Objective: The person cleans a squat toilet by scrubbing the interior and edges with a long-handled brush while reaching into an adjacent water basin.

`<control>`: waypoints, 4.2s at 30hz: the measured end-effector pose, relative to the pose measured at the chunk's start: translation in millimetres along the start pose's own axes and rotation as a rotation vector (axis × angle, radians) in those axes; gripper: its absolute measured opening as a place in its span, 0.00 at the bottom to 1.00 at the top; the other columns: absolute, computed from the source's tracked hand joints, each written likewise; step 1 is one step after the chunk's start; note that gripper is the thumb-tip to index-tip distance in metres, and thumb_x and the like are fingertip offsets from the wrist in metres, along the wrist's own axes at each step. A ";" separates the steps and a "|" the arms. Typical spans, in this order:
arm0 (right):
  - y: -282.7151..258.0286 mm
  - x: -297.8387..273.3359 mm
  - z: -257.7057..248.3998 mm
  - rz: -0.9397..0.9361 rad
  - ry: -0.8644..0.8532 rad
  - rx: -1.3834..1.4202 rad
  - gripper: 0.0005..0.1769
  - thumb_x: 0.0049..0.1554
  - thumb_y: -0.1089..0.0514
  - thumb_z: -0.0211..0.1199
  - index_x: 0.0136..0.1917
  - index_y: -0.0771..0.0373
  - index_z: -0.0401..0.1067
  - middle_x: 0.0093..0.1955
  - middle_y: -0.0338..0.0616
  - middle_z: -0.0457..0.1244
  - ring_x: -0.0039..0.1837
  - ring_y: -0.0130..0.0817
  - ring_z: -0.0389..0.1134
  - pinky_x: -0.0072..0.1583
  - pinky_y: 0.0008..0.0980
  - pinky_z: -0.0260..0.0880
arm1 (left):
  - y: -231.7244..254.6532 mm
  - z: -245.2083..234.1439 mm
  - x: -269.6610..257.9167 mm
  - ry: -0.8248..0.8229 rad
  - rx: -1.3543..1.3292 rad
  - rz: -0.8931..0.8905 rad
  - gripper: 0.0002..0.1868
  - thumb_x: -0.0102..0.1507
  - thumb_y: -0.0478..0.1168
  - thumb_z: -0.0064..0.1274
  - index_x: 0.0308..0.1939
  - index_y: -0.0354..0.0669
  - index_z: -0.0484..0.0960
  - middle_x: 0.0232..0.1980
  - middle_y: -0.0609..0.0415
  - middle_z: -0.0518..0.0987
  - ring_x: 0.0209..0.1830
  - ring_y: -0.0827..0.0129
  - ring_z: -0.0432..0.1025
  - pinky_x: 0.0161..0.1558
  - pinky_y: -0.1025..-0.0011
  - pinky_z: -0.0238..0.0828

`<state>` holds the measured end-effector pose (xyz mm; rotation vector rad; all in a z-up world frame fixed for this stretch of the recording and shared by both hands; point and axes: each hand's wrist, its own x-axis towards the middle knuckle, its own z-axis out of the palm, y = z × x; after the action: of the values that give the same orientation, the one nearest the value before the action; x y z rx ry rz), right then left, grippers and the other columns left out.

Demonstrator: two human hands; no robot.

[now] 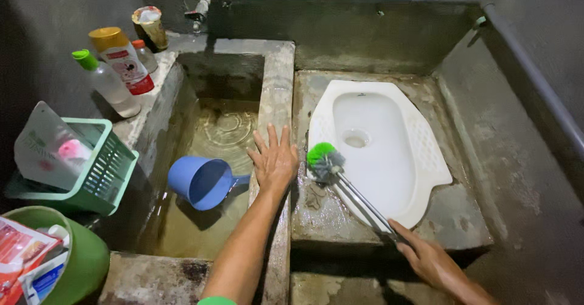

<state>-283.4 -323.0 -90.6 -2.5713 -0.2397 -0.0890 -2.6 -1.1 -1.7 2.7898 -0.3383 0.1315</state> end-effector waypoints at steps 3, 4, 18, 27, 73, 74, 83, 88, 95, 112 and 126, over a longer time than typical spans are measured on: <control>9.4 50.6 10.6 0.292 -0.067 -0.046 0.34 0.65 0.48 0.56 0.82 0.38 0.54 0.42 0.51 0.70 0.34 0.21 0.64 0.37 0.31 0.69 | 1.7 -0.1 1.9 -0.029 -0.042 -0.038 0.33 0.68 0.54 0.41 0.77 0.59 0.58 0.83 0.45 0.47 0.81 0.35 0.38 0.71 0.30 0.38; 6.5 74.9 11.0 0.484 -0.156 0.017 0.34 0.65 0.48 0.53 0.82 0.35 0.51 0.41 0.51 0.70 0.29 0.24 0.59 0.33 0.30 0.66 | 1.6 -0.5 3.8 -0.034 -0.064 -0.036 0.33 0.68 0.54 0.41 0.77 0.59 0.57 0.83 0.45 0.45 0.81 0.36 0.37 0.71 0.31 0.36; -41.9 26.2 -25.2 0.545 -0.273 0.083 0.35 0.62 0.47 0.54 0.81 0.30 0.51 0.39 0.36 0.66 0.35 0.29 0.69 0.42 0.37 0.77 | -2.1 12.4 7.5 -0.006 -0.042 -0.032 0.33 0.68 0.56 0.40 0.77 0.60 0.58 0.83 0.45 0.46 0.81 0.36 0.37 0.72 0.31 0.35; -24.4 115.0 -16.5 0.641 -0.119 0.066 0.36 0.62 0.45 0.53 0.82 0.35 0.51 0.38 0.56 0.72 0.37 0.42 0.72 0.48 0.45 0.74 | 2.4 -3.4 0.0 -0.010 -0.061 -0.037 0.33 0.67 0.55 0.42 0.77 0.59 0.58 0.82 0.46 0.48 0.81 0.36 0.39 0.71 0.31 0.38; -20.5 52.0 -80.9 0.802 -0.236 0.789 0.38 0.63 0.57 0.54 0.83 0.48 0.47 0.25 0.36 0.58 0.22 0.24 0.53 0.24 0.26 0.56 | 110.0 70.8 -72.7 -0.605 0.237 0.247 0.64 0.57 0.81 0.41 0.81 0.41 0.40 0.84 0.45 0.37 0.85 0.56 0.32 0.78 0.43 0.19; -16.8 46.0 -82.0 0.793 -0.274 0.770 0.37 0.63 0.55 0.56 0.82 0.47 0.48 0.24 0.36 0.58 0.22 0.25 0.53 0.24 0.26 0.56 | 110.1 69.0 -72.4 -0.596 0.234 0.255 0.64 0.57 0.81 0.41 0.81 0.40 0.40 0.84 0.44 0.38 0.85 0.55 0.32 0.77 0.42 0.20; 15.3 -59.6 -130.9 0.948 -0.412 0.794 0.37 0.60 0.52 0.62 0.80 0.37 0.55 0.22 0.40 0.56 0.20 0.28 0.52 0.23 0.31 0.56 | 106.3 78.2 -70.4 -0.577 0.161 0.240 0.68 0.55 0.79 0.51 0.80 0.35 0.43 0.84 0.39 0.40 0.84 0.48 0.34 0.77 0.41 0.27; 7.8 31.1 -100.4 0.807 -0.336 0.731 0.37 0.62 0.54 0.60 0.81 0.46 0.53 0.24 0.36 0.58 0.21 0.25 0.53 0.22 0.27 0.53 | 105.4 76.1 -71.2 -0.585 0.088 0.206 0.68 0.54 0.77 0.55 0.80 0.38 0.41 0.85 0.42 0.37 0.85 0.51 0.32 0.78 0.42 0.27; -19.4 93.4 -83.9 0.799 -0.253 0.736 0.40 0.61 0.59 0.56 0.83 0.47 0.48 0.25 0.36 0.58 0.22 0.24 0.54 0.23 0.25 0.54 | 112.3 73.8 -67.6 -0.651 0.134 0.169 0.69 0.53 0.76 0.56 0.81 0.40 0.40 0.85 0.44 0.36 0.85 0.52 0.31 0.78 0.42 0.27; -22.4 91.4 -78.6 0.823 -0.255 0.624 0.38 0.62 0.60 0.52 0.83 0.48 0.48 0.27 0.39 0.61 0.23 0.27 0.57 0.24 0.27 0.59 | 107.3 91.5 -57.3 -0.658 0.130 0.195 0.71 0.52 0.77 0.58 0.80 0.36 0.41 0.84 0.39 0.37 0.84 0.47 0.32 0.77 0.38 0.30; -23.9 13.4 -119.9 0.979 -0.410 0.601 0.35 0.64 0.49 0.55 0.82 0.38 0.52 0.26 0.39 0.59 0.22 0.28 0.56 0.23 0.29 0.59 | 109.3 99.4 -52.7 -0.707 0.171 0.213 0.70 0.54 0.78 0.55 0.80 0.35 0.39 0.84 0.35 0.35 0.84 0.42 0.30 0.76 0.35 0.27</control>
<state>-276.4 -364.9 24.8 -1.8281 0.7379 0.7492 -75.5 -122.9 -68.4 2.8650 -0.8179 -0.8293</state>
